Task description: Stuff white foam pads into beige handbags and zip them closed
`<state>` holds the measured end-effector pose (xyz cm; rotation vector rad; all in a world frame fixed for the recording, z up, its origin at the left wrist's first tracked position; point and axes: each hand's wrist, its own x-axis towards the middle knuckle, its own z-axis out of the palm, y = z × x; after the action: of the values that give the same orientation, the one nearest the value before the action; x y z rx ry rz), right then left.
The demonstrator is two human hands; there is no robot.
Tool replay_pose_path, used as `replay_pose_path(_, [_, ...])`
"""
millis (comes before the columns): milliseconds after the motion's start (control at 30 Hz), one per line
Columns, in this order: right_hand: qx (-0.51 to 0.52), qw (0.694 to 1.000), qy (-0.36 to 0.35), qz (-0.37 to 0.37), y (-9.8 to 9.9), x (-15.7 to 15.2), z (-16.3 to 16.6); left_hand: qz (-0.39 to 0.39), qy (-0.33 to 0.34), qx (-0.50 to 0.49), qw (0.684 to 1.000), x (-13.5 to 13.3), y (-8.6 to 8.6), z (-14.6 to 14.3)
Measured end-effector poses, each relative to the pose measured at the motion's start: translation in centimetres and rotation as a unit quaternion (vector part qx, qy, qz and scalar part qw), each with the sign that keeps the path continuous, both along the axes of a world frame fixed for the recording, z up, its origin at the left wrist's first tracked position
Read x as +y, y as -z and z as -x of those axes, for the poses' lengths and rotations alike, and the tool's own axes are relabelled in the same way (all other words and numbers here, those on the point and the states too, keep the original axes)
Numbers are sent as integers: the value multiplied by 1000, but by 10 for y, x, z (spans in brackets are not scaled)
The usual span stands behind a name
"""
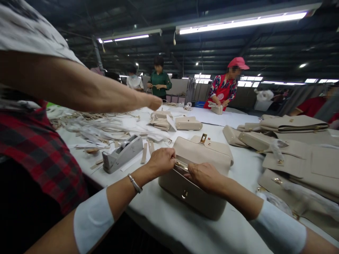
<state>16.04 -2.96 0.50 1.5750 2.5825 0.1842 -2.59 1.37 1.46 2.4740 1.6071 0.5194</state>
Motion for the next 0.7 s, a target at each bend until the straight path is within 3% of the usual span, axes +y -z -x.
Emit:
replay_pose_path(267, [7, 999, -40, 15, -3, 0, -7, 13, 17, -15, 1000, 11, -2, 15])
replay_pose_path(533, [33, 998, -39, 23, -3, -13, -7, 108, 32, -162, 980, 15, 9, 27])
replay_pose_path(633, [102, 993, -34, 46, -3, -16, -18, 120, 25, -203, 971, 18, 15, 23])
replay_pose_path(700, [215, 975, -22, 48, 1, -22, -32, 118, 26, -225, 967, 17, 17, 21])
